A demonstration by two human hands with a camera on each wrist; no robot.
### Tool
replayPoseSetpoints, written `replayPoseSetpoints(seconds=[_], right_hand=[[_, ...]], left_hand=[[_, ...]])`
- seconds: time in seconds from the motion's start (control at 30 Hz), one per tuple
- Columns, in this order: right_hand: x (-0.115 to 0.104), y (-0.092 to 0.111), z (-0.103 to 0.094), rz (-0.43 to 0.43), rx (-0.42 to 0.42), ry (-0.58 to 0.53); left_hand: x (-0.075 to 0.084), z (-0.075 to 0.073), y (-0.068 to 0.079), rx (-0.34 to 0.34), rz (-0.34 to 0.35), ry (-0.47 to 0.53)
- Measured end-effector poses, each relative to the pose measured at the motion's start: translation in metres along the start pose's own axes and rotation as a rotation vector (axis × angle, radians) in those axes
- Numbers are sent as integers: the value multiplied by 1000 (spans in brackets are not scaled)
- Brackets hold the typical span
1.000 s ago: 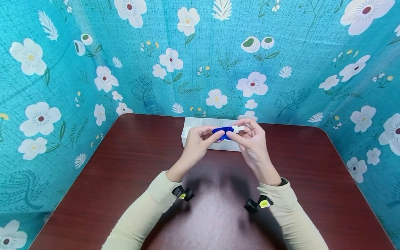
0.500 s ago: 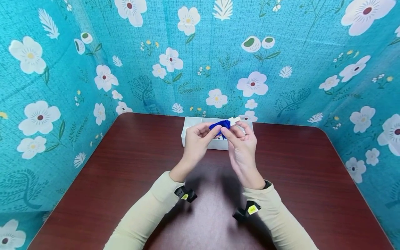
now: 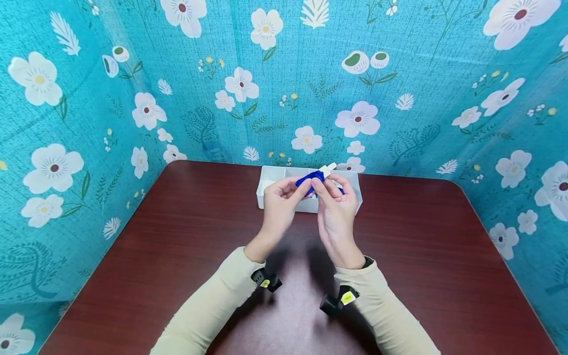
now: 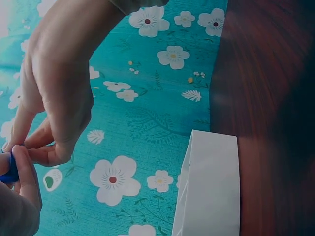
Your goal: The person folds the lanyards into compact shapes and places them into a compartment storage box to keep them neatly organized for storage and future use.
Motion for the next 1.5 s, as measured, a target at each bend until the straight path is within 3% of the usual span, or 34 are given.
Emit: replayPoseSetpoints(seconds=[0.17,0.37,0.63,0.8,1.1,1.33,1.5], right_hand=[[0,-5,-5,9,3,29],[-1,-10,-9,26,-9,35],[-4,-16,-13,38,-28,85],[-6,-21,-15,32,-30,95],[-5,-26,-25,56,-23,138],[-3,-32,-33,103,5,139],[1,-37,-38,123,19,161]], left_hand=[[0,1,2,-27,-21,27],[1,0,2,-55,-14,-8],[5,-7,-3,-123,-71,-55],[8,-12,-8,-150,-53,-105],[9,-36,-18,-79,18,-346],[5,-59,-26,-45,68,-465],[-1,-74,-32,-32,57,-516]])
Point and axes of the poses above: each hand's wrist, its own y-axis away from the middle knuckle, its own z-axis out of the palm, x = y × z, the point moved 2 cm from there along -y, towards the middle knuckle, and after that the axes turned 12 degrees about y, right-handed, at the moved point
